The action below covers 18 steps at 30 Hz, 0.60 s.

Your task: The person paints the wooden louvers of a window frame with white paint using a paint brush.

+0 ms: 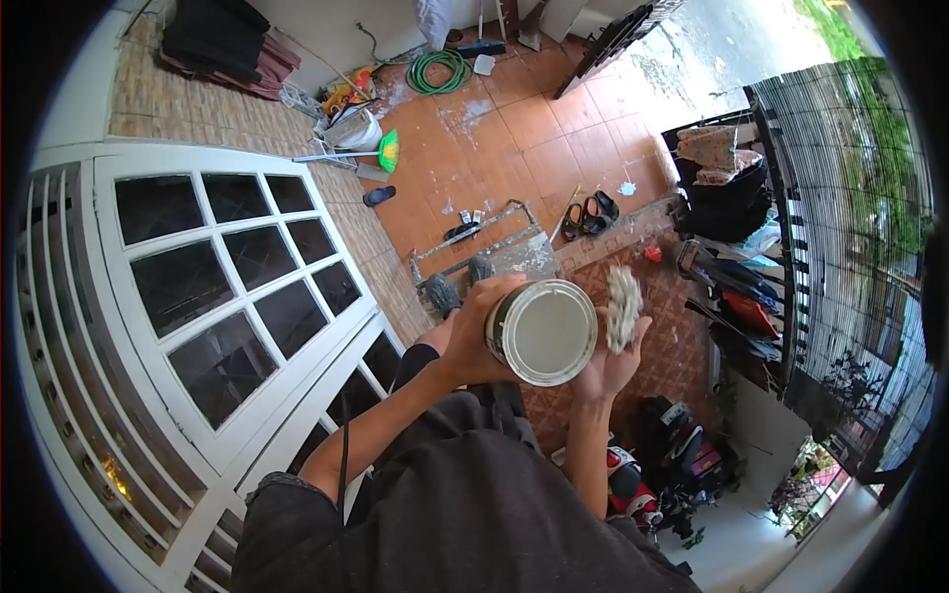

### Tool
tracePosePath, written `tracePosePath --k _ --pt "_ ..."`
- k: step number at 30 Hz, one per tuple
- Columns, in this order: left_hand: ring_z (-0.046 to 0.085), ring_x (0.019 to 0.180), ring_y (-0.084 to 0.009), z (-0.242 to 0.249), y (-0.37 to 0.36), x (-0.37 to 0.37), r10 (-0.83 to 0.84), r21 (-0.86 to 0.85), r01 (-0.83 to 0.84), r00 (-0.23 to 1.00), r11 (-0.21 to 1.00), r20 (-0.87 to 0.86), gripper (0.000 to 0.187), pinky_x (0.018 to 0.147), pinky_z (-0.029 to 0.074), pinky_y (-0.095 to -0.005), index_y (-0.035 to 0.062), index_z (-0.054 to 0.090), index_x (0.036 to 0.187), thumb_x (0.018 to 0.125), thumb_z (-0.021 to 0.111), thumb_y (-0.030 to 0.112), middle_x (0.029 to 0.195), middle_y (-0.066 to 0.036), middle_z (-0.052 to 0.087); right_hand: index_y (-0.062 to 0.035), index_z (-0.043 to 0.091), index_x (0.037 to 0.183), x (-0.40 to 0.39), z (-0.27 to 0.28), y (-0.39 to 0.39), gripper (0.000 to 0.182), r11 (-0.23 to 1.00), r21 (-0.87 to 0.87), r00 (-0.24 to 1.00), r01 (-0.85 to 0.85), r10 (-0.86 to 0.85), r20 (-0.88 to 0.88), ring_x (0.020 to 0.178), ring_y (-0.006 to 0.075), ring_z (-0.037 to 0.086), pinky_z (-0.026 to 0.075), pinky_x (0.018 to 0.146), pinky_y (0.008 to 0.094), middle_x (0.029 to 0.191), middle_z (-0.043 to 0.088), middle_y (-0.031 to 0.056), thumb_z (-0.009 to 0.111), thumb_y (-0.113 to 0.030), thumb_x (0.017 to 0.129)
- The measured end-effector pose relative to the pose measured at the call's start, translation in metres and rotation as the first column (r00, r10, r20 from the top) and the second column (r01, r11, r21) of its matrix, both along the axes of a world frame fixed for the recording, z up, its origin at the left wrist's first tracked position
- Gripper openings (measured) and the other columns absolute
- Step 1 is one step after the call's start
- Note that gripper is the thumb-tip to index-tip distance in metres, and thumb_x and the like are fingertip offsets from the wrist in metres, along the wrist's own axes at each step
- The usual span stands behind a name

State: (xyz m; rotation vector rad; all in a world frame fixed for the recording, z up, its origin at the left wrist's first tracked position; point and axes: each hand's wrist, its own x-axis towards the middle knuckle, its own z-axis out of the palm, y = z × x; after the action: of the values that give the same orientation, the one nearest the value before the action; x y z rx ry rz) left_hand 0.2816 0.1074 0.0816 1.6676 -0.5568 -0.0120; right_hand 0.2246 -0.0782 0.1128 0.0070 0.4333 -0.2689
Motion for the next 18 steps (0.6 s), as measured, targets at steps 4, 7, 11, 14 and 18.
tracePosePath --k 4,7,11,14,18 --pt "0.053 0.12 -0.0373 -0.035 -0.018 -0.001 -0.088 0.007 0.088 0.996 0.996 -0.009 0.101 0.101 0.043 -0.0453 0.0056 0.04 0.135 0.052 0.094 0.027 0.13 -0.019 0.053 0.0047 0.052 0.122 -0.029 -0.055 -0.015 0.055 0.998 -0.004 0.993 0.066 -0.065 0.1 0.108 0.0312 0.061 0.047 0.099 0.0463 0.12 0.061 0.0215 0.037 -0.045 0.103" --pt "0.053 0.121 -0.0362 -0.078 -0.032 -0.007 -0.147 0.044 0.148 0.989 0.988 -0.033 0.106 0.1 0.043 -0.0451 0.0076 0.041 0.136 0.048 0.095 0.031 0.13 -0.017 0.054 0.0014 0.058 0.099 -0.054 -0.098 -0.026 0.05 0.988 -0.044 0.988 0.149 -0.15 -0.031 0.096 0.0262 0.062 0.049 0.088 0.0406 0.104 0.067 0.0189 0.038 -0.045 0.103" --pt "0.053 0.121 -0.0329 -0.141 -0.047 -0.013 -0.21 0.129 0.22 0.974 0.967 -0.088 0.107 0.101 0.042 -0.0439 0.0078 0.041 0.137 0.047 0.094 0.033 0.131 -0.013 0.055 -0.0067 0.055 0.081 -0.063 -0.153 -0.038 0.048 0.984 -0.104 0.986 0.144 -0.151 -0.064 0.079 0.0216 0.059 0.049 0.074 0.0358 0.075 0.066 0.0124 0.039 -0.046 0.103" --pt "0.053 0.122 -0.0327 -0.195 -0.058 -0.016 -0.245 0.122 0.257 0.964 0.959 -0.105 0.108 0.102 0.041 -0.044 0.0074 0.041 0.138 0.047 0.094 0.035 0.131 -0.012 0.055 -0.0073 0.056 0.083 -0.068 -0.196 -0.042 0.047 0.974 -0.13 0.935 0.184 -0.215 -0.283 0.076 0.0226 0.061 0.05 0.072 0.0376 0.076 0.066 0.0114 0.039 -0.046 0.103" --pt "0.053 0.122 -0.0337 -0.268 -0.072 -0.018 -0.249 0.069 0.26 0.959 0.963 -0.134 0.107 0.104 0.039 -0.0448 0.0069 0.042 0.137 0.047 0.093 0.036 0.131 -0.013 0.055 -0.004 0.055 0.093 -0.071 -0.271 -0.051 0.043 0.983 -0.092 0.981 0.157 -0.166 -0.103 0.085 0.0226 0.062 0.05 0.081 0.0389 0.087 0.066 0.011 0.04 -0.043 0.104"
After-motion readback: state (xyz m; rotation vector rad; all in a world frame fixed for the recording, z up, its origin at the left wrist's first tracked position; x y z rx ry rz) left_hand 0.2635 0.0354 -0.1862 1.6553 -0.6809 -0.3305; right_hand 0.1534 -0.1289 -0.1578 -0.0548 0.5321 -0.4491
